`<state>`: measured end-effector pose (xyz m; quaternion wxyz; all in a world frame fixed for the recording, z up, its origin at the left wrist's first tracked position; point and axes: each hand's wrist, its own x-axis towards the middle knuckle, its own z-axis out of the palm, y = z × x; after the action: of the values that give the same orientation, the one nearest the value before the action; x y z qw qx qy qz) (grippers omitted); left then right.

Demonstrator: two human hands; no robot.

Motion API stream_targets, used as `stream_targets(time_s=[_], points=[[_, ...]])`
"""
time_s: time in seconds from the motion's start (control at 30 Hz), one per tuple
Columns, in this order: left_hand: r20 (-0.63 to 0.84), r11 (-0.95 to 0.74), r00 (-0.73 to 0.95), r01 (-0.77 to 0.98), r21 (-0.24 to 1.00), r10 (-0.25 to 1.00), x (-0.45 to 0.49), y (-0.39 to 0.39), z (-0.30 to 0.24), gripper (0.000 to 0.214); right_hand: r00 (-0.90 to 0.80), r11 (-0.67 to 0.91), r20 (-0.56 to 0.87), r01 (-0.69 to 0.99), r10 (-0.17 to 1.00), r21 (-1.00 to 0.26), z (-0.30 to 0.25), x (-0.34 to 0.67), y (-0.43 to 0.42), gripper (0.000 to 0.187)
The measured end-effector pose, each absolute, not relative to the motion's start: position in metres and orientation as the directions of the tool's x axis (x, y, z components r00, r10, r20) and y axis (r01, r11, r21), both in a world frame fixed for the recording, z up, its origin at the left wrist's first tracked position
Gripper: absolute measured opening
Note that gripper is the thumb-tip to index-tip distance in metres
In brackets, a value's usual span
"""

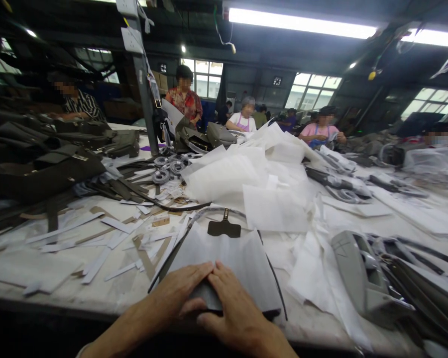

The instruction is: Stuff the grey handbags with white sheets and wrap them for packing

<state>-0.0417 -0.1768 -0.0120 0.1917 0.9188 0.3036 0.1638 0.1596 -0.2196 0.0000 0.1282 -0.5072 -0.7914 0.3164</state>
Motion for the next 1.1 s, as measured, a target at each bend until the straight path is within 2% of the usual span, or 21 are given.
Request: stream_targets(time_s=[0.07,0.17,0.3,0.37,0.43,0.5,0.57,0.73,0.83,0.9,0.97,1.03,1.1], points=[[0.156,-0.724,0.779,0.462,0.512,0.607,-0.056,-0.174,-0.014,0.053,-0.419,0.170,-0.170,0.660,0.892,-0.731,0.015,0.170,-0.209,0.056],[0.138,-0.730,0.797,0.449,0.516,0.588,-0.064,-0.172,-0.011,0.043,-0.365,0.127,-0.156,0.642,0.918,-0.756,0.034,0.181,-0.192,0.035],[0.140,-0.756,0.798,0.476,0.449,0.586,-0.056,-0.174,-0.005,0.031,-0.318,0.151,-0.171,0.774,0.932,-0.615,0.037,0.177,-0.183,0.027],[0.091,-0.735,0.774,0.547,0.402,0.626,-0.047,-0.177,-0.002,0.022,-0.265,0.148,-0.172,0.853,0.949,-0.500,0.031,0.170,-0.183,0.020],[0.005,-0.699,0.740,0.634,0.331,0.673,-0.038,-0.180,-0.001,0.023,-0.256,0.172,-0.151,0.890,0.955,-0.422,0.023,0.165,-0.181,0.012],[-0.021,-0.697,0.722,0.675,0.241,0.692,-0.029,-0.179,-0.003,0.024,-0.284,0.207,-0.136,0.888,0.949,-0.411,0.014,0.166,-0.180,0.007],[0.021,-0.729,0.738,0.662,0.173,0.674,-0.021,-0.173,-0.009,0.022,-0.292,0.229,-0.073,0.861,0.954,-0.455,0.004,0.170,-0.180,0.003],[0.069,-0.789,0.790,0.594,0.160,0.609,-0.010,-0.153,-0.021,0.013,-0.233,0.328,0.233,0.733,0.944,-0.596,-0.030,0.182,-0.194,0.008],[0.155,-0.812,0.804,0.533,0.239,0.574,-0.013,-0.151,-0.028,0.011,-0.227,0.409,0.362,0.707,0.904,-0.577,-0.046,0.183,-0.201,0.013],[0.255,-0.818,0.788,0.476,0.324,0.560,-0.016,-0.155,-0.034,0.020,-0.240,0.436,0.392,0.711,0.888,-0.552,-0.051,0.183,-0.203,0.014],[0.286,-0.808,0.771,0.459,0.370,0.569,-0.018,-0.159,-0.038,0.020,-0.250,0.450,0.410,0.724,0.877,-0.523,-0.051,0.182,-0.203,0.016],[0.194,-0.774,0.770,0.520,0.362,0.608,-0.018,-0.163,-0.037,0.016,-0.277,0.467,0.417,0.746,0.866,-0.475,-0.049,0.181,-0.202,0.017],[0.026,-0.711,0.748,0.619,0.333,0.663,-0.015,-0.165,-0.031,0.016,-0.318,0.467,0.381,0.782,0.868,-0.412,-0.044,0.179,-0.199,0.015]])
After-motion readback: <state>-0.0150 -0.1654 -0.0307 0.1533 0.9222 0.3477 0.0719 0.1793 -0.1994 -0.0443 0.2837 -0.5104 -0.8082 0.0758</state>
